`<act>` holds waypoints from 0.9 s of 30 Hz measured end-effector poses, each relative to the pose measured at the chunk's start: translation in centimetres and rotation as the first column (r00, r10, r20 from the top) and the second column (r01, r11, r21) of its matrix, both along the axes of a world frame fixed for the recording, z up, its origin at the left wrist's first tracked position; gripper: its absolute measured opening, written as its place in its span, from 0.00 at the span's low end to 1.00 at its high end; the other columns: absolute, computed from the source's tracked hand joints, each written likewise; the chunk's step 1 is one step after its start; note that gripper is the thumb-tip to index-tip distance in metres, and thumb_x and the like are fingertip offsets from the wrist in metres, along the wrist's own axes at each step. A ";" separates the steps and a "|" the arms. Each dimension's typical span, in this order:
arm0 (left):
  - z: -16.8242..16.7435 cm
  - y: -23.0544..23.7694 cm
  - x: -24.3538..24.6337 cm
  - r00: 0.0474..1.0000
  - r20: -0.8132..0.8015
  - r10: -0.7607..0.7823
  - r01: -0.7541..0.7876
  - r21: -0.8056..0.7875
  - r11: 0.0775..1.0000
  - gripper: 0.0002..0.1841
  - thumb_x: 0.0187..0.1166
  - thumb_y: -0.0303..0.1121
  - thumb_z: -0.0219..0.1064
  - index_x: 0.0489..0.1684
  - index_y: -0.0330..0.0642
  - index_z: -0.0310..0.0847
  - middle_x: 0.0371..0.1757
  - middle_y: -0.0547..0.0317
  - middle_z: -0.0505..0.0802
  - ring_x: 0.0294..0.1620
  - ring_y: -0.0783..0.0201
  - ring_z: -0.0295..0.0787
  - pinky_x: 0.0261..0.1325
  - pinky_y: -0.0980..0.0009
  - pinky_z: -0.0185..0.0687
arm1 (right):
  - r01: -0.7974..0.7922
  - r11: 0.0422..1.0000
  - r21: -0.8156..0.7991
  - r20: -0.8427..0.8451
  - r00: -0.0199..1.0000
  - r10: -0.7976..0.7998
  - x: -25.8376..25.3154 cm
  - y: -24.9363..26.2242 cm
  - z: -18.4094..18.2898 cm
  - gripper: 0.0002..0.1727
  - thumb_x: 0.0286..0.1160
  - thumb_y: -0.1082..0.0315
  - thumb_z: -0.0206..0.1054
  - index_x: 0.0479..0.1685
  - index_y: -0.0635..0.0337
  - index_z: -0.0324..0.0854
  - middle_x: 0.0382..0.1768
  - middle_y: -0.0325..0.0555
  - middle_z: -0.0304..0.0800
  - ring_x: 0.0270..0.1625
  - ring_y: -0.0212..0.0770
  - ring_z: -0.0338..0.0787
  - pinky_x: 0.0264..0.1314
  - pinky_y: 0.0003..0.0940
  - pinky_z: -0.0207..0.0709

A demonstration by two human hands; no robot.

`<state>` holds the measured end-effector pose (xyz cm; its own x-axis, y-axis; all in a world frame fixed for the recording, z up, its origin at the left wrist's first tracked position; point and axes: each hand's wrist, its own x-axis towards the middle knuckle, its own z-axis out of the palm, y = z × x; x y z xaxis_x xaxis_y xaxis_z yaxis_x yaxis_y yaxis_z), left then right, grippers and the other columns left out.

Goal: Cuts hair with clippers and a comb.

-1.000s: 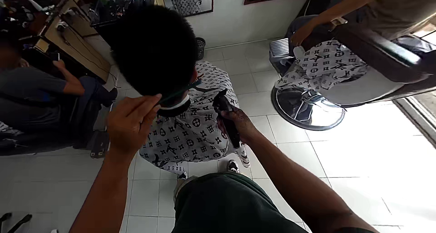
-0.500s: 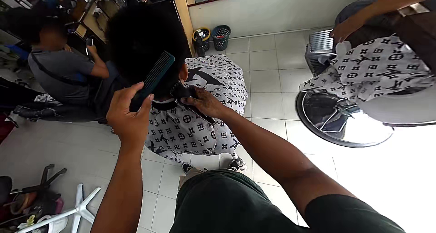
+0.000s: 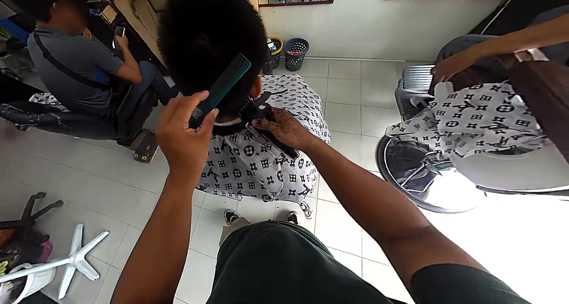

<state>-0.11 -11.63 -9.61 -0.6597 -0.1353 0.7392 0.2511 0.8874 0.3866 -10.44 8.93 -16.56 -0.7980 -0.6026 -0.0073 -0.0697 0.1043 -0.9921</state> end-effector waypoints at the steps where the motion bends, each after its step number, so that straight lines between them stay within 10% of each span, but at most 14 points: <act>1: 0.1 0.0 -0.1 1.000 -0.006 0.003 -0.003 -0.002 1.000 0.16 0.75 0.34 0.77 0.58 0.39 0.91 0.53 0.48 0.94 0.56 0.64 0.89 0.62 0.73 0.80 | -0.006 1.000 -0.006 0.019 1.000 0.006 -0.2 0.1 0.0 0.16 0.85 0.58 0.65 0.54 0.63 0.79 0.33 0.44 0.86 0.29 0.34 0.87 0.35 0.31 0.84; 5: -0.3 -0.1 -0.5 1.000 0.023 0.011 -0.011 -0.001 1.000 0.16 0.75 0.34 0.76 0.59 0.41 0.91 0.53 0.48 0.94 0.56 0.62 0.89 0.60 0.71 0.81 | -0.059 0.927 -0.371 0.031 0.997 0.076 -0.2 0.2 1.2 0.14 0.86 0.61 0.55 0.57 0.61 0.74 0.32 0.39 0.89 0.29 0.32 0.90 0.33 0.29 0.88; 10: 0.1 0.2 -0.4 1.000 0.004 0.009 -0.009 -0.004 1.000 0.16 0.75 0.35 0.77 0.59 0.42 0.92 0.52 0.50 0.94 0.55 0.65 0.89 0.60 0.74 0.80 | -0.119 0.993 -0.018 0.054 0.991 0.119 -1.8 1.4 1.2 0.14 0.87 0.59 0.62 0.49 0.63 0.78 0.28 0.42 0.87 0.24 0.33 0.87 0.29 0.28 0.85; 14: -0.4 0.2 -0.7 1.000 0.020 0.023 -0.022 -0.004 1.000 0.16 0.75 0.35 0.76 0.59 0.43 0.92 0.52 0.50 0.94 0.55 0.63 0.89 0.59 0.71 0.81 | -0.141 0.913 -0.384 0.105 0.975 0.195 -1.5 1.1 1.7 0.15 0.89 0.59 0.48 0.48 0.58 0.76 0.26 0.41 0.90 0.23 0.33 0.89 0.28 0.28 0.86; 19: 0.1 0.2 -0.6 0.999 0.021 0.035 -0.035 -0.019 0.999 0.15 0.75 0.35 0.77 0.58 0.43 0.92 0.52 0.50 0.94 0.55 0.63 0.90 0.59 0.71 0.82 | -0.171 0.981 -0.092 0.109 0.978 0.180 -2.2 1.7 2.4 0.12 0.89 0.61 0.58 0.46 0.61 0.79 0.25 0.41 0.87 0.22 0.32 0.88 0.25 0.26 0.84; 23: 0.0 0.3 -0.6 0.997 0.065 0.034 -0.033 -0.015 0.999 0.15 0.76 0.35 0.76 0.59 0.43 0.92 0.53 0.49 0.94 0.57 0.60 0.90 0.60 0.66 0.82 | -0.146 0.917 -0.372 0.125 0.971 0.205 -1.6 1.9 3.3 0.17 0.91 0.56 0.46 0.49 0.58 0.76 0.27 0.41 0.89 0.24 0.33 0.88 0.27 0.27 0.86; 27: 0.4 0.5 -0.3 1.000 0.002 0.011 -0.011 -0.055 0.998 0.15 0.76 0.34 0.76 0.58 0.42 0.92 0.52 0.49 0.94 0.57 0.62 0.90 0.61 0.70 0.82 | -0.175 0.985 0.010 0.117 0.978 0.173 -1.0 2.2 1.2 0.14 0.85 0.58 0.64 0.47 0.63 0.80 0.28 0.44 0.87 0.23 0.36 0.87 0.27 0.30 0.85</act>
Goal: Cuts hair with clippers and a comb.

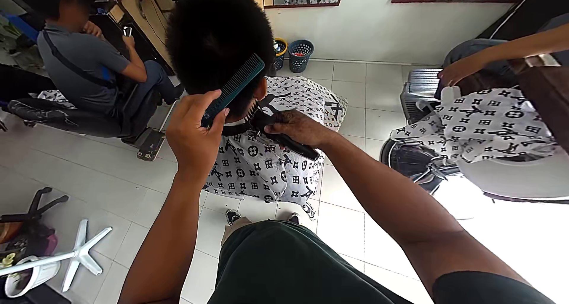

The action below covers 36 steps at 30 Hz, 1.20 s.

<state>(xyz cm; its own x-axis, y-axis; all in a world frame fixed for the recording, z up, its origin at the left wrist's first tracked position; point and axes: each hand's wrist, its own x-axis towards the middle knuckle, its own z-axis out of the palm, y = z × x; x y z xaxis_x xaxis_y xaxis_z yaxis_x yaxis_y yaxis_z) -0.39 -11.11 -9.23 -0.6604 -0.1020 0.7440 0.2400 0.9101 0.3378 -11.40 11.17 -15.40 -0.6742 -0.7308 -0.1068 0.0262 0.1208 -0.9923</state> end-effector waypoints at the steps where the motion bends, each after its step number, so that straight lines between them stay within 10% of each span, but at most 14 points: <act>1: 0.0 0.0 -0.1 1.000 -0.009 0.014 -0.014 -0.025 1.000 0.14 0.76 0.34 0.76 0.58 0.42 0.92 0.52 0.49 0.94 0.57 0.60 0.90 0.60 0.68 0.82 | 0.021 1.000 0.016 0.008 1.000 -0.021 0.1 -0.3 -0.4 0.14 0.85 0.58 0.65 0.47 0.63 0.80 0.28 0.44 0.87 0.23 0.35 0.88 0.27 0.29 0.85; 6: 0.2 -0.2 0.0 0.995 -0.100 0.024 -0.041 -0.172 0.984 0.13 0.78 0.33 0.74 0.57 0.41 0.93 0.51 0.45 0.95 0.54 0.53 0.92 0.56 0.62 0.84 | 0.081 0.912 -0.402 0.115 0.993 -0.038 1.8 -0.6 0.6 0.18 0.90 0.52 0.49 0.50 0.58 0.75 0.26 0.41 0.88 0.23 0.34 0.88 0.27 0.29 0.86; 10: 2.2 -2.7 1.1 0.998 0.035 -0.056 0.065 -0.340 0.938 0.15 0.90 0.36 0.60 0.60 0.40 0.91 0.49 0.43 0.96 0.46 0.50 0.95 0.46 0.57 0.86 | -0.070 0.995 0.067 0.181 0.982 0.057 4.5 1.2 -1.9 0.21 0.92 0.51 0.53 0.46 0.62 0.78 0.23 0.45 0.86 0.19 0.36 0.88 0.24 0.29 0.86; 13: 1.1 -3.2 0.8 0.968 0.243 -0.067 0.183 -0.493 0.850 0.16 0.90 0.38 0.58 0.53 0.42 0.93 0.40 0.44 0.96 0.33 0.42 0.94 0.29 0.45 0.82 | -0.017 0.995 0.101 0.238 0.971 -0.008 4.9 0.0 -2.9 0.20 0.93 0.54 0.54 0.43 0.63 0.78 0.21 0.45 0.86 0.18 0.36 0.87 0.23 0.27 0.85; 20: 2.4 -1.5 0.2 0.985 0.037 -0.171 0.175 -0.129 0.976 0.14 0.88 0.34 0.64 0.58 0.37 0.92 0.52 0.45 0.96 0.54 0.60 0.93 0.60 0.70 0.84 | 0.175 0.985 -0.005 0.027 0.984 -0.175 2.7 -4.2 -2.6 0.18 0.85 0.54 0.65 0.48 0.64 0.80 0.27 0.46 0.89 0.24 0.38 0.90 0.30 0.36 0.88; 24: 1.8 -2.6 0.2 0.984 0.031 -0.177 0.179 -0.068 0.982 0.15 0.83 0.37 0.70 0.59 0.39 0.91 0.56 0.46 0.94 0.60 0.55 0.87 0.65 0.60 0.75 | 0.159 0.953 -0.260 0.083 0.986 -0.142 2.9 -4.6 -2.6 0.16 0.86 0.60 0.62 0.56 0.65 0.74 0.31 0.47 0.89 0.26 0.39 0.92 0.31 0.35 0.91; 29: 1.2 -3.1 0.1 0.993 0.038 -0.113 0.115 -0.037 0.993 0.16 0.77 0.39 0.75 0.59 0.44 0.92 0.56 0.50 0.94 0.60 0.57 0.87 0.64 0.57 0.73 | 0.130 0.984 -0.123 0.022 0.992 -0.128 2.6 -4.4 -2.8 0.17 0.84 0.56 0.66 0.50 0.64 0.78 0.28 0.47 0.90 0.24 0.39 0.91 0.29 0.35 0.90; 33: 1.5 -2.8 0.4 0.993 0.014 -0.113 0.114 -0.130 0.985 0.15 0.82 0.36 0.70 0.60 0.38 0.90 0.57 0.45 0.94 0.59 0.50 0.90 0.64 0.51 0.79 | 0.247 0.898 -0.365 0.110 0.969 -0.221 4.9 -2.9 -2.8 0.25 0.91 0.48 0.47 0.68 0.59 0.72 0.33 0.44 0.90 0.27 0.37 0.90 0.30 0.32 0.89; 36: 3.9 -4.9 0.2 0.991 -0.066 -0.117 0.081 -0.399 0.914 0.16 0.88 0.38 0.60 0.53 0.39 0.94 0.46 0.49 0.98 0.42 0.52 0.95 0.45 0.55 0.87 | 0.270 0.910 -0.314 0.202 0.956 -0.214 5.9 -0.1 -2.5 0.28 0.93 0.51 0.31 0.56 0.61 0.73 0.26 0.39 0.89 0.20 0.34 0.87 0.22 0.29 0.85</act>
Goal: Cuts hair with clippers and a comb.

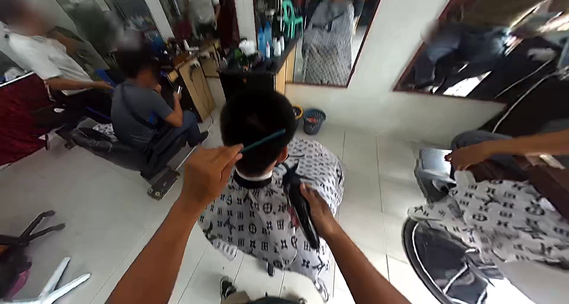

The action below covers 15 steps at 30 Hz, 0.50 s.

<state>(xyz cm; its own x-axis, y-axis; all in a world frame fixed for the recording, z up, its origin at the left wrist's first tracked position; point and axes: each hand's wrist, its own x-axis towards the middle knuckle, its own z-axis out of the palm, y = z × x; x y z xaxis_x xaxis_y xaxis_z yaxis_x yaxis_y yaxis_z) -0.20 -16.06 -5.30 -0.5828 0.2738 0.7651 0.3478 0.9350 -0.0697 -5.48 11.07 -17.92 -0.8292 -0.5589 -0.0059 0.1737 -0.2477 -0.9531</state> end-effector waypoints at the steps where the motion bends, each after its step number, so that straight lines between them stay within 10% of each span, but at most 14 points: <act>1: 0.0 -0.6 -0.3 1.000 0.016 -0.003 0.004 -0.112 0.994 0.16 0.89 0.39 0.59 0.50 0.42 0.94 0.42 0.51 0.98 0.37 0.52 0.95 0.40 0.54 0.87 | -0.020 0.998 0.058 0.038 0.999 0.018 0.6 1.4 -0.5 0.29 0.92 0.51 0.30 0.53 0.60 0.75 0.24 0.39 0.89 0.18 0.34 0.86 0.20 0.29 0.84; 5: -2.7 -3.0 -1.1 0.986 0.167 -0.006 0.072 -0.390 0.918 0.11 0.79 0.26 0.63 0.43 0.45 0.94 0.31 0.52 0.95 0.26 0.48 0.90 0.37 0.48 0.82 | -0.101 0.985 0.142 0.152 0.985 0.079 1.9 5.1 -3.3 0.30 0.90 0.45 0.35 0.48 0.57 0.78 0.22 0.41 0.87 0.17 0.36 0.85 0.19 0.31 0.83; 10: 0.3 -1.8 0.5 1.000 -0.016 0.003 -0.007 -0.216 0.976 0.21 0.93 0.42 0.52 0.48 0.45 0.95 0.40 0.52 0.98 0.35 0.50 0.93 0.47 0.51 0.82 | -0.064 0.989 0.130 0.193 0.980 0.038 2.9 6.6 -4.3 0.29 0.91 0.46 0.36 0.49 0.56 0.78 0.22 0.42 0.88 0.17 0.36 0.86 0.19 0.30 0.83; 15: -3.2 -3.6 -1.2 0.989 0.130 -0.075 0.113 -0.315 0.942 0.17 0.86 0.33 0.55 0.41 0.46 0.95 0.34 0.53 0.96 0.28 0.50 0.91 0.40 0.49 0.82 | 0.095 0.989 0.113 0.276 0.953 -0.123 4.2 5.6 -3.5 0.30 0.92 0.48 0.33 0.48 0.59 0.77 0.20 0.45 0.87 0.16 0.39 0.87 0.18 0.32 0.84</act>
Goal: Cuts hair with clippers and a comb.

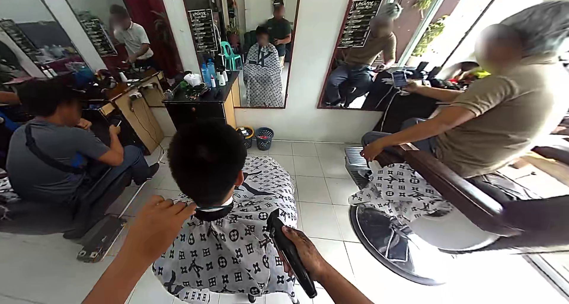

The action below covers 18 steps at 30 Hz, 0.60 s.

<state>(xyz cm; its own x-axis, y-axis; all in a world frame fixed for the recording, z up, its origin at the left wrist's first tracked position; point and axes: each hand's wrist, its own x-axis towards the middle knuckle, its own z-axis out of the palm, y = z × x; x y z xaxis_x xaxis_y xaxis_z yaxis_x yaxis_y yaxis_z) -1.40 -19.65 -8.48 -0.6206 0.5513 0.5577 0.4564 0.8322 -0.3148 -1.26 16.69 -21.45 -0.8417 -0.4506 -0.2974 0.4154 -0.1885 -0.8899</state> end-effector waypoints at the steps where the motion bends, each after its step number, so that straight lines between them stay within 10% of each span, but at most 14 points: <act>1: 0.6 0.1 0.3 1.000 -0.027 -0.011 0.012 0.030 0.999 0.18 0.89 0.37 0.53 0.42 0.47 0.95 0.35 0.54 0.97 0.29 0.51 0.92 0.41 0.51 0.83 | 0.044 0.999 -0.004 0.016 0.999 -0.044 0.4 -0.3 0.2 0.30 0.93 0.48 0.33 0.47 0.60 0.77 0.20 0.46 0.87 0.16 0.39 0.87 0.17 0.33 0.84; 5: 1.1 0.0 1.0 0.997 0.035 0.062 -0.066 0.132 0.989 0.17 0.89 0.37 0.57 0.46 0.42 0.95 0.39 0.47 0.97 0.33 0.46 0.93 0.45 0.45 0.80 | 0.046 0.997 0.066 0.054 0.997 -0.050 0.8 -0.3 1.1 0.31 0.94 0.49 0.30 0.52 0.62 0.76 0.21 0.44 0.86 0.16 0.38 0.85 0.17 0.32 0.83; 10: -0.4 3.0 3.1 0.986 0.156 0.054 -0.091 0.241 0.966 0.16 0.87 0.37 0.59 0.47 0.36 0.93 0.38 0.45 0.96 0.37 0.46 0.96 0.36 0.50 0.88 | -0.276 0.955 0.109 -0.092 0.954 0.286 -3.0 -0.7 1.1 0.17 0.82 0.52 0.53 0.46 0.56 0.78 0.22 0.39 0.90 0.17 0.35 0.88 0.19 0.30 0.84; 18: 2.8 10.4 1.5 0.948 0.050 0.315 -0.267 0.665 0.697 0.16 0.89 0.35 0.62 0.64 0.33 0.87 0.52 0.42 0.93 0.49 0.59 0.90 0.55 0.67 0.85 | -0.405 0.859 0.313 -0.392 0.768 0.506 -11.0 -5.3 5.5 0.20 0.82 0.56 0.67 0.56 0.67 0.80 0.33 0.43 0.88 0.29 0.32 0.88 0.37 0.30 0.88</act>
<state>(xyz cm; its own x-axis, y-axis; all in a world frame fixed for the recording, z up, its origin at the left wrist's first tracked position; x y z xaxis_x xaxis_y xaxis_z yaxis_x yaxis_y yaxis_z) 0.07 -9.28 -5.72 -0.6380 -0.1701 0.7510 0.1555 0.9267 0.3420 -12.28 11.37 -15.98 -0.6114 -0.7884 -0.0687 -0.0449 0.1212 -0.9916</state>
